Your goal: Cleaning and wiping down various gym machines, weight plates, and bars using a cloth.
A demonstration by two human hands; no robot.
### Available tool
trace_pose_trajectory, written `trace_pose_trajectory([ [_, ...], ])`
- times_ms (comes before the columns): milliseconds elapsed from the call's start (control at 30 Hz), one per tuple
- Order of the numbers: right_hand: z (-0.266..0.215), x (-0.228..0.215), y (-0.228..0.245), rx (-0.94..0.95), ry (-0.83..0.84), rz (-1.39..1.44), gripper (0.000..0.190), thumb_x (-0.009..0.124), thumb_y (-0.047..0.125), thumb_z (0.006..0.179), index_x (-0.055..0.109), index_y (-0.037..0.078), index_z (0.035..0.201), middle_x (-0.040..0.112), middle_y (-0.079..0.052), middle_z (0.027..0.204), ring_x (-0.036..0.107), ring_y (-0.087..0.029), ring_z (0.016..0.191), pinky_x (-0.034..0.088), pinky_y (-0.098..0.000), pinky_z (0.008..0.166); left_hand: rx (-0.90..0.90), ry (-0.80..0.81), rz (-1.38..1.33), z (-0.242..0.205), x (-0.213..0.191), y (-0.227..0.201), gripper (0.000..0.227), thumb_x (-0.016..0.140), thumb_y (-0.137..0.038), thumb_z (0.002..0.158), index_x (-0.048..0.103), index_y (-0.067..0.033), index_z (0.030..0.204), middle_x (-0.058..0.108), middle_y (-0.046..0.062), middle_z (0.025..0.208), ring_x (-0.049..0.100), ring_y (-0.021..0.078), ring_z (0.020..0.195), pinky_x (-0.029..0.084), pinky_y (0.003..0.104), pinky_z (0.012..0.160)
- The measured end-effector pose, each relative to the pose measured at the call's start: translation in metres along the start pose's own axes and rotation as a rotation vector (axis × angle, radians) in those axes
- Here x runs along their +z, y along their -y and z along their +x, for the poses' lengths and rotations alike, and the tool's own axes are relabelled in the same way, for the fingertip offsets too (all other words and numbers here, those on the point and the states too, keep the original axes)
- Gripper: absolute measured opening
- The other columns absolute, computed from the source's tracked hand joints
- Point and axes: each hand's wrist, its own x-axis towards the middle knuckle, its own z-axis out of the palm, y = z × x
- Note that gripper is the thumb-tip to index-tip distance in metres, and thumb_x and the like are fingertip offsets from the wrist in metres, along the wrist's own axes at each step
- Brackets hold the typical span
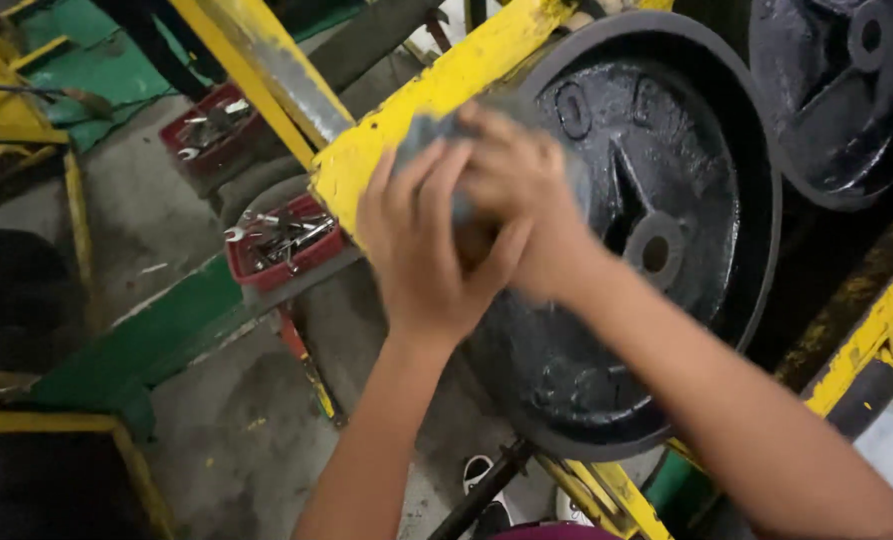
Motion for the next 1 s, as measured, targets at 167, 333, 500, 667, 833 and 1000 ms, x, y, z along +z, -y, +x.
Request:
trace_pose_trajectory([
  [167, -0.065, 0.014, 0.055, -0.109, 0.213, -0.067, 0.033, 0.076, 0.027, 0.069, 0.074, 0.013, 0.099, 0.061, -0.007, 0.136, 0.04, -0.031, 0.148, 0.035, -0.0703, 0.101, -0.086, 0.04, -0.089, -0.089, -0.049, -0.02, 0.067, 0.069, -0.056, 0.095, 0.054, -0.008, 0.139, 0.056, 0.014, 0.141, 0.052, 0.0394, 0.137, 0.033, 0.058, 0.121],
  [333, -0.155, 0.015, 0.08, -0.217, 0.356, -0.011, 0.031, 0.076, 0.027, 0.067, 0.072, 0.012, 0.094, 0.064, -0.004, 0.134, 0.046, -0.025, 0.144, 0.037, -0.0698, 0.098, -0.235, 0.164, -0.172, -0.188, -0.074, -0.023, 0.044, 0.062, -0.046, 0.1, 0.062, -0.009, 0.125, 0.064, 0.012, 0.124, 0.06, 0.036, 0.12, 0.042, 0.053, 0.113],
  [500, -0.211, -0.006, 0.107, -0.223, 0.37, 0.07, 0.039, 0.077, 0.03, 0.065, 0.072, 0.01, 0.099, 0.064, -0.005, 0.138, 0.052, -0.024, 0.135, 0.037, -0.0684, 0.093, -0.684, 0.23, -0.296, -0.247, -0.079, -0.019, 0.029, 0.056, -0.029, 0.094, 0.071, -0.0115, 0.112, 0.072, 0.01, 0.11, 0.069, 0.029, 0.086, 0.052, 0.04, 0.069],
  [667, -0.262, 0.012, 0.126, -0.377, 0.283, 0.247, 0.037, 0.076, 0.027, 0.081, 0.07, 0.012, 0.114, 0.06, -0.008, 0.148, 0.055, -0.026, 0.136, 0.039, -0.0611, 0.102, -0.773, 0.53, 0.161, -0.336, -0.069, 0.011, 0.024, 0.06, -0.011, 0.088, 0.071, -0.0116, 0.109, 0.074, 0.01, 0.108, 0.068, 0.0355, 0.105, 0.052, 0.044, 0.088],
  [833, -0.347, 0.101, 0.087, -0.34, 0.477, 0.279, 0.043, 0.073, 0.022, 0.081, 0.067, 0.012, 0.123, 0.056, -0.009, 0.153, 0.054, -0.028, 0.139, 0.042, -0.058, 0.102, -0.747, 0.717, 0.316, -0.401, -0.092, -0.008, 0.038, 0.06, -0.026, 0.087, 0.064, -0.0177, 0.124, 0.067, 0.008, 0.128, 0.062, 0.0339, 0.119, 0.048, 0.049, 0.1],
  [1000, -0.362, 0.103, 0.065, -0.27, 0.479, 0.072, 0.046, 0.073, 0.021, 0.083, 0.066, 0.014, 0.129, 0.053, -0.007, 0.156, 0.05, -0.027, 0.145, 0.043, -0.058, 0.101, -0.898, 1.135, 0.477, -0.417, -0.106, -0.02, 0.076, 0.067, -0.06, 0.086, 0.045, -0.0233, 0.148, 0.054, 0.007, 0.143, 0.051, 0.0331, 0.126, 0.034, 0.062, 0.104],
])
